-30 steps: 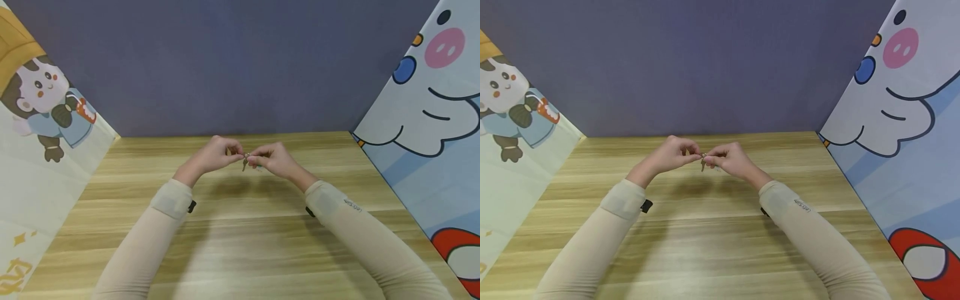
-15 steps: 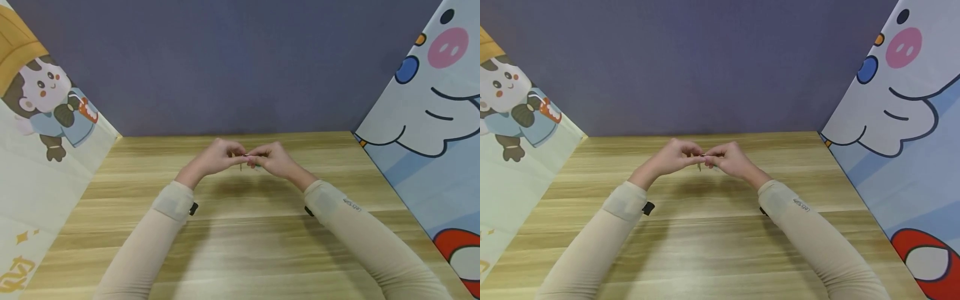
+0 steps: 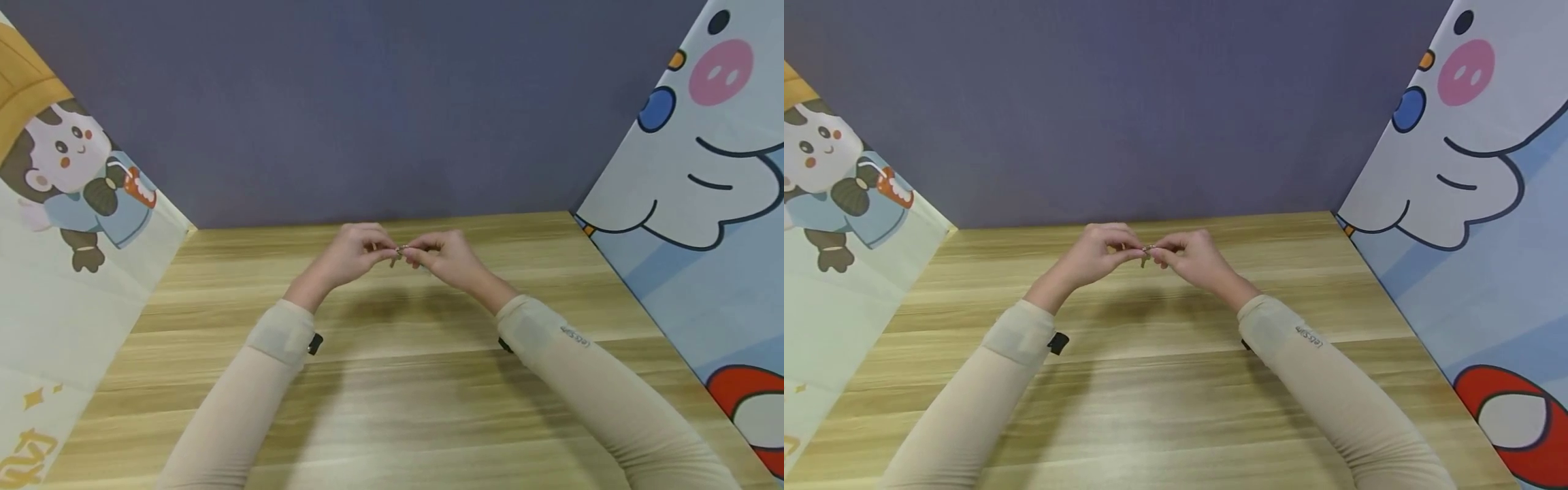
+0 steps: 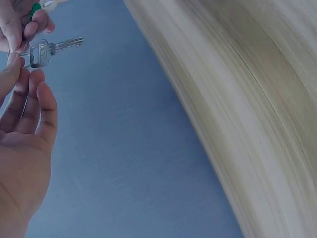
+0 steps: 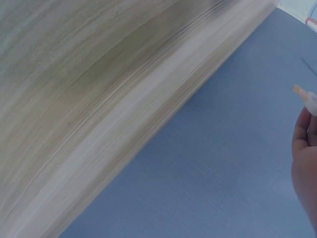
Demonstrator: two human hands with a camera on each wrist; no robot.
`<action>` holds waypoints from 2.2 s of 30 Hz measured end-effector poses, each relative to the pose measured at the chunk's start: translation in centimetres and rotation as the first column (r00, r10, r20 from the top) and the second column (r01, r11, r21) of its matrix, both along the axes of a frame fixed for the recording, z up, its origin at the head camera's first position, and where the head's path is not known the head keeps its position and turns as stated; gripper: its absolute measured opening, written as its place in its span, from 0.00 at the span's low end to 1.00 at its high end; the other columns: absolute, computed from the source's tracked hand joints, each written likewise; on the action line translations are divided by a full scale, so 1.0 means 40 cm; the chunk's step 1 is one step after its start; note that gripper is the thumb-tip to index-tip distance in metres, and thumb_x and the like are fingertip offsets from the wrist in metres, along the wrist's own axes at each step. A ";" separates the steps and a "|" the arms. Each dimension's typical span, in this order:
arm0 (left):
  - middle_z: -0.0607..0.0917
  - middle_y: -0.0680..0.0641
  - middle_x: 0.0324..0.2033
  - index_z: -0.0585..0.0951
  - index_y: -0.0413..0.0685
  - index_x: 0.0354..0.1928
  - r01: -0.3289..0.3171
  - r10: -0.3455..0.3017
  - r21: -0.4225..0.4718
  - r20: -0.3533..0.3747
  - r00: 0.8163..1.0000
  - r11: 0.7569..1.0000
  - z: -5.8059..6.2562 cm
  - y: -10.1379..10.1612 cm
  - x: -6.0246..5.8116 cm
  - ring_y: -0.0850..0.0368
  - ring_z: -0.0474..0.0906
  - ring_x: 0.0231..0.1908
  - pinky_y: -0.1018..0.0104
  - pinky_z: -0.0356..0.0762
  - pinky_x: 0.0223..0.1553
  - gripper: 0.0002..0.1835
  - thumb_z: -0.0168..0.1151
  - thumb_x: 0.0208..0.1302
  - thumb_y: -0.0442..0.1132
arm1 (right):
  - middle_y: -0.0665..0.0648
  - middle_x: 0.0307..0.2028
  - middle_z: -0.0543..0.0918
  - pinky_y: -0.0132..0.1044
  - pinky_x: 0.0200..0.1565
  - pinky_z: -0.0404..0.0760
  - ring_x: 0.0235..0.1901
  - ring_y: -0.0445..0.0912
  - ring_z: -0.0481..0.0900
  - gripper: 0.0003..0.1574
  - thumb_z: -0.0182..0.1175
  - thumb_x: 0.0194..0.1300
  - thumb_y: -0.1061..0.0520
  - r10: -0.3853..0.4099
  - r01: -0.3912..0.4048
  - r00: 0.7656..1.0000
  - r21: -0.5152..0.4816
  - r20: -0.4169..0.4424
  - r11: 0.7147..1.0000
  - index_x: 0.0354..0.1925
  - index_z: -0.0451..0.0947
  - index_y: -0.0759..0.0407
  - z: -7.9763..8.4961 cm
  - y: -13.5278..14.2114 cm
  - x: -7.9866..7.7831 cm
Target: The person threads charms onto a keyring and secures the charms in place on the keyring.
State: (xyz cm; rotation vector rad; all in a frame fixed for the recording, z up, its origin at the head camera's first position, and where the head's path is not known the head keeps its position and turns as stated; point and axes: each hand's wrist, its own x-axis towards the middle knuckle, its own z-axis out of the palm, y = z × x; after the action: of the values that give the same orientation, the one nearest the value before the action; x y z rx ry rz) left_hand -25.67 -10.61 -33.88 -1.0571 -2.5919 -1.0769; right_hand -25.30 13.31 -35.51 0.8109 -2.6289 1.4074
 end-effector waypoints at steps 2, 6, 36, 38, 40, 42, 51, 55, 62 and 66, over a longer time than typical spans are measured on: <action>0.93 0.49 0.39 0.92 0.47 0.44 -0.013 0.013 0.000 0.006 1.000 1.000 -0.002 0.002 0.002 0.58 0.86 0.36 0.61 0.84 0.40 0.05 0.70 0.72 0.37 | 0.54 0.34 0.93 0.37 0.32 0.84 0.33 0.47 0.87 0.11 0.67 0.76 0.51 -0.018 0.018 1.000 0.013 -0.009 1.000 0.46 0.92 0.54 -0.001 -0.002 0.002; 0.93 0.49 0.37 0.92 0.47 0.45 -0.053 0.051 0.022 0.093 0.994 0.998 -0.005 0.004 0.007 0.58 0.87 0.36 0.60 0.87 0.40 0.05 0.69 0.73 0.37 | 0.55 0.35 0.93 0.39 0.36 0.87 0.34 0.44 0.89 0.11 0.67 0.76 0.53 -0.012 0.012 1.000 0.008 -0.026 1.000 0.47 0.92 0.57 -0.001 -0.004 0.004; 0.90 0.51 0.31 0.87 0.31 0.43 -0.259 0.026 0.562 0.388 0.921 0.786 -0.065 0.051 0.019 0.56 0.87 0.34 0.62 0.88 0.44 0.06 0.67 0.73 0.29 | 0.44 0.30 0.92 0.34 0.42 0.89 0.33 0.41 0.90 0.14 0.71 0.72 0.56 -0.101 0.178 0.977 -0.464 0.186 0.868 0.45 0.91 0.67 -0.036 -0.056 0.006; 0.89 0.54 0.29 0.86 0.27 0.43 -0.271 0.012 0.621 0.388 0.922 0.735 -0.071 0.060 0.020 0.60 0.86 0.32 0.62 0.88 0.44 0.06 0.66 0.72 0.28 | 0.44 0.30 0.92 0.34 0.43 0.89 0.33 0.41 0.90 0.14 0.71 0.72 0.56 -0.118 0.198 0.975 -0.496 0.188 0.846 0.46 0.91 0.68 -0.037 -0.066 0.008; 0.89 0.56 0.28 0.85 0.25 0.42 -0.280 0.012 0.664 0.378 0.926 0.694 -0.075 0.070 0.025 0.62 0.85 0.31 0.63 0.88 0.43 0.06 0.67 0.71 0.26 | 0.45 0.31 0.93 0.34 0.44 0.89 0.33 0.41 0.90 0.14 0.71 0.71 0.56 -0.141 0.225 0.970 -0.509 0.199 0.831 0.46 0.91 0.67 -0.039 -0.073 0.012; 0.88 0.57 0.28 0.85 0.25 0.42 -0.300 0.029 0.690 0.376 0.926 0.659 -0.078 0.079 0.035 0.63 0.85 0.30 0.66 0.87 0.41 0.06 0.67 0.71 0.26 | 0.48 0.35 0.94 0.34 0.46 0.89 0.35 0.40 0.90 0.14 0.71 0.72 0.56 -0.165 0.252 0.964 -0.510 0.210 0.822 0.48 0.91 0.65 -0.040 -0.079 0.021; 0.90 0.45 0.34 0.88 0.34 0.45 -0.361 0.128 0.594 0.398 0.908 0.719 -0.090 0.086 0.073 0.55 0.87 0.34 0.67 0.87 0.42 0.07 0.68 0.73 0.33 | 0.67 0.40 0.93 0.31 0.40 0.88 0.34 0.38 0.89 0.12 0.68 0.73 0.59 -0.249 0.316 0.948 -0.492 0.199 0.812 0.48 0.90 0.67 -0.062 -0.089 0.060; 0.91 0.41 0.40 0.89 0.44 0.49 -0.343 0.220 0.393 0.325 0.920 0.853 -0.081 0.068 0.086 0.50 0.85 0.36 0.62 0.84 0.39 0.10 0.66 0.77 0.41 | 0.66 0.38 0.92 0.42 0.39 0.91 0.33 0.41 0.88 0.11 0.68 0.74 0.58 -0.258 0.292 0.956 -0.427 0.137 0.856 0.46 0.91 0.66 -0.071 -0.078 0.066; 0.92 0.45 0.42 0.89 0.47 0.51 -0.291 0.274 0.153 0.120 0.954 0.944 -0.079 0.057 0.100 0.53 0.85 0.39 0.60 0.83 0.39 0.09 0.64 0.78 0.40 | 0.62 0.37 0.93 0.47 0.38 0.91 0.35 0.53 0.91 0.11 0.68 0.73 0.58 -0.231 0.209 0.947 -0.120 -0.221 0.971 0.46 0.92 0.64 -0.070 -0.061 0.079; 0.92 0.45 0.41 0.89 0.46 0.52 -0.285 0.284 0.122 0.032 0.958 0.951 -0.078 0.055 0.112 0.54 0.83 0.36 0.61 0.82 0.37 0.09 0.63 0.78 0.38 | 0.63 0.40 0.93 0.45 0.43 0.91 0.38 0.53 0.93 0.13 0.68 0.73 0.59 -0.177 0.180 0.915 -0.026 -0.363 0.983 0.48 0.91 0.66 -0.062 -0.066 0.086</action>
State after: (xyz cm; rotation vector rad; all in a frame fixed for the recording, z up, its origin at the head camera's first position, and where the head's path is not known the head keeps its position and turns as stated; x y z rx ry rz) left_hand -21.20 -8.42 -37.00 -0.6251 -2.5453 -1.1571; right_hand -21.86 10.67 -37.99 0.7270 -2.3559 1.0802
